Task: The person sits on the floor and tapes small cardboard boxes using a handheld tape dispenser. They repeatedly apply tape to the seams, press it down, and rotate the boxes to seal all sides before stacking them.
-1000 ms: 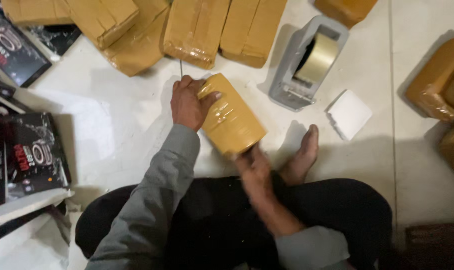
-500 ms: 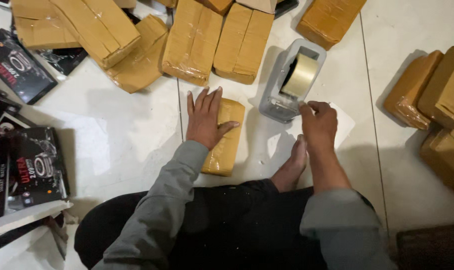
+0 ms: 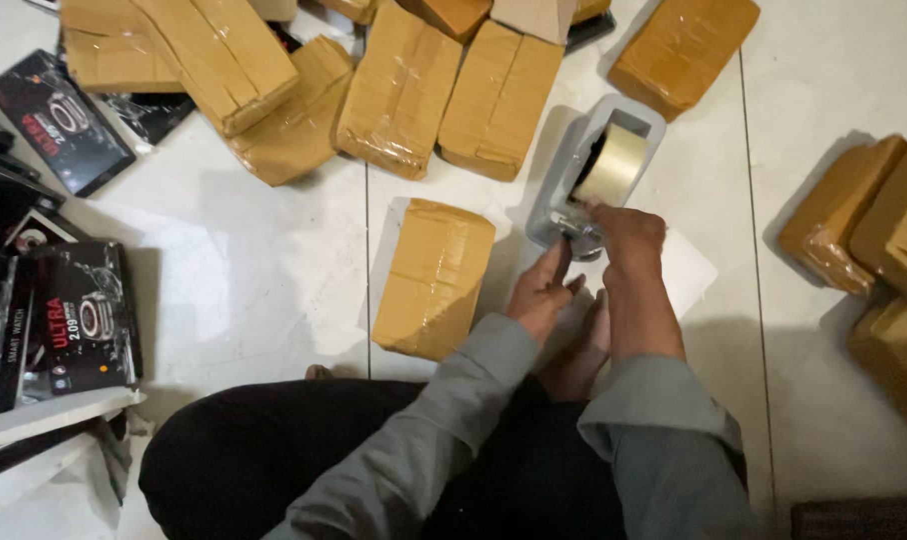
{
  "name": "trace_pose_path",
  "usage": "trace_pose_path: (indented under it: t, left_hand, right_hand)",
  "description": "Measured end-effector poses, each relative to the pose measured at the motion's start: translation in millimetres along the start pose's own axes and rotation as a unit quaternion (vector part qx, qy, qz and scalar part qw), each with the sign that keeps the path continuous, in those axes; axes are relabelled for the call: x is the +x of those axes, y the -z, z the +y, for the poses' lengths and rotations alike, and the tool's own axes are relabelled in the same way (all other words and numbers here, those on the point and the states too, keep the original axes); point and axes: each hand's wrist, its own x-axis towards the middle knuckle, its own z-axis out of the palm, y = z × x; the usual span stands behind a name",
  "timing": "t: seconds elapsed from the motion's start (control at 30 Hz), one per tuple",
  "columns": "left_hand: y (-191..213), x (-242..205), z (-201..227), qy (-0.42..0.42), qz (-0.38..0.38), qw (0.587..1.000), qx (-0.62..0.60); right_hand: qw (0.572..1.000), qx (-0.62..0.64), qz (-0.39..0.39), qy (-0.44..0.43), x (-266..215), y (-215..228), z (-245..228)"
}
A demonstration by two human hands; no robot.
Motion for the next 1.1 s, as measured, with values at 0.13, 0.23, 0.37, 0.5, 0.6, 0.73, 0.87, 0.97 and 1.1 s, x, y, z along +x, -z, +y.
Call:
trace_pose_path:
  t: [0.13,0.23,0.37,0.5,0.6,0.73,0.87,0.97,1.1]
  left_hand:
    - [-12,0,-4,0.018,0.024,0.999,-0.011]
    - [-20,6,3,0.039,0.043,0.998,0.001]
    - [-21,12,5,0.086,0.082,0.992,-0.03]
    - [-2,12,13,0.125,0.071,0.988,-0.054]
    - [15,9,25,0.125,0.038,0.982,-0.139]
    - [16,7,39,0.141,0.018,0.981,-0.129]
    - [7,3,46,0.158,0.023,0.975,-0.158]
    - [10,3,50,0.185,0.066,0.976,-0.096]
    - [16,16,57,0.172,0.051,0.978,0.106]
  right_hand:
    - [0.992,-0.09,0.028,0.086,-13,12,-12]
    - [0.998,0.014,-0.037,0.049,-23,17,-15]
    - [0.984,0.145,-0.098,-0.018,-52,23,2]
    - [0.984,0.166,-0.059,-0.028,-77,22,14]
    - [0.981,0.183,-0.055,-0.03,-90,21,14]
    - [0.988,0.15,-0.046,-0.007,-98,13,10]
    - [0.995,0.091,-0.026,-0.006,-113,4,10]
    - [0.993,0.109,-0.036,-0.028,-128,4,20]
    - [0.99,0.129,-0.034,-0.051,-132,4,29]
